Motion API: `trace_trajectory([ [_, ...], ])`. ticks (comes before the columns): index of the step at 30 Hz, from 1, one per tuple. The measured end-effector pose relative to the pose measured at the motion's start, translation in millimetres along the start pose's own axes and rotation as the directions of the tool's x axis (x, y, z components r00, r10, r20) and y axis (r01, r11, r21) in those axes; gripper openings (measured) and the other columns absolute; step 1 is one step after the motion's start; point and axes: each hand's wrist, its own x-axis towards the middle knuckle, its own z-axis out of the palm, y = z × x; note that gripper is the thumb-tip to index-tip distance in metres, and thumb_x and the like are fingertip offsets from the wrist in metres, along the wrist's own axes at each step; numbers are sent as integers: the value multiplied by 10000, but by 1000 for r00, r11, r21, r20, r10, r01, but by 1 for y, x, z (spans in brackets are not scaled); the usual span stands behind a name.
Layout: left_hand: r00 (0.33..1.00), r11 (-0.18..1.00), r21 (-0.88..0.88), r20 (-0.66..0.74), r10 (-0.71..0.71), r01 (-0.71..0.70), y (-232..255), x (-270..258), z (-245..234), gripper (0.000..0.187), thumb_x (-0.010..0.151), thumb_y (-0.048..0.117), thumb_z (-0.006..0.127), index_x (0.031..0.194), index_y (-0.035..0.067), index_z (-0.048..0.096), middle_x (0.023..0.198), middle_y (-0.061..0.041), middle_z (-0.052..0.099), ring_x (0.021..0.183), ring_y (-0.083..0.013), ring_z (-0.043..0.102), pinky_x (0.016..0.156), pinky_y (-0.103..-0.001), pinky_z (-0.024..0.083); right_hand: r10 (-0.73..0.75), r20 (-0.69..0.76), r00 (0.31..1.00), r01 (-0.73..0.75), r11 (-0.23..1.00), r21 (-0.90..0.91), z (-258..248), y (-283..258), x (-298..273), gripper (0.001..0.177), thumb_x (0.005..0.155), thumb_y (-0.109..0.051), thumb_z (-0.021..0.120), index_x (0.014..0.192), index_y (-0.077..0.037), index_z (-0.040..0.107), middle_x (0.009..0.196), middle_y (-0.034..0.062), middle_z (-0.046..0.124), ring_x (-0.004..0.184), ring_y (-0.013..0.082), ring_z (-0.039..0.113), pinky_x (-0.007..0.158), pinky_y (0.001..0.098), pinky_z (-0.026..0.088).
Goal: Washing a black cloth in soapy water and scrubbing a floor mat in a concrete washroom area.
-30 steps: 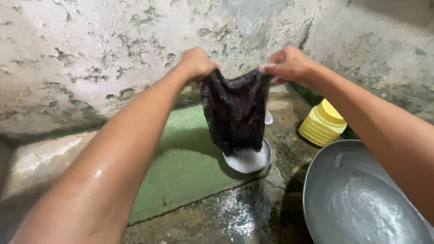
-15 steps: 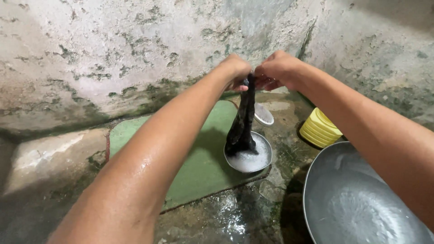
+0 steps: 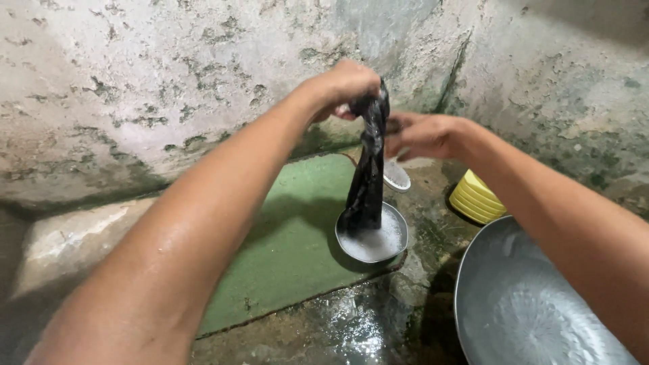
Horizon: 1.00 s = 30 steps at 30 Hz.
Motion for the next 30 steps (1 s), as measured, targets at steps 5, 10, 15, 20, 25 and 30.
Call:
trace_trajectory([
  [5,986,976,-184,-138,96,-121,11,-2,-15,91,829,197,611,894,146,650,767,6,631,650,-83,627,516,-284,570,128,-13,992,-129,983,-128,18,27,21,834,747,-231,813,1496,-177,450,1512,113,541,1457,291,426,1185,584,317],
  [10,937,947,-274,-342,66,-167,-23,14,-43,115,874,186,530,879,127,629,760,-38,683,630,-122,703,519,-282,626,145,-65,987,-152,979,-133,22,55,35,724,765,-287,839,1415,-162,543,1459,83,595,1443,275,454,1180,580,352],
  [15,777,968,-252,-611,-151,-11,-70,5,-54,204,864,146,601,929,-18,703,937,-159,754,714,-233,781,485,-331,642,112,-53,992,-115,992,-60,1,80,47,351,828,-205,770,1150,-112,668,1206,97,711,1217,263,608,1043,494,474],
  [20,844,931,-12,-417,-337,366,-115,1,-30,256,850,131,678,1027,-54,696,996,-237,759,717,-329,772,478,-410,629,51,-35,998,-51,998,22,-12,56,37,172,860,-156,720,1013,-98,668,1036,76,712,1041,219,662,926,436,549],
  [25,894,775,462,-101,-436,431,-108,-8,2,573,811,231,808,1272,-59,632,1221,-275,703,940,-388,776,654,-453,651,16,-87,996,-16,1000,-1,-9,16,18,135,866,-147,722,983,-105,670,968,71,731,952,194,690,884,415,547],
  [30,955,944,282,190,-229,170,-84,-9,48,1195,643,420,981,1579,229,264,1523,-125,396,1346,-378,488,1023,-611,512,-70,-126,990,66,997,-37,2,7,22,141,863,-150,735,976,-92,672,955,47,720,919,178,700,857,418,591],
])
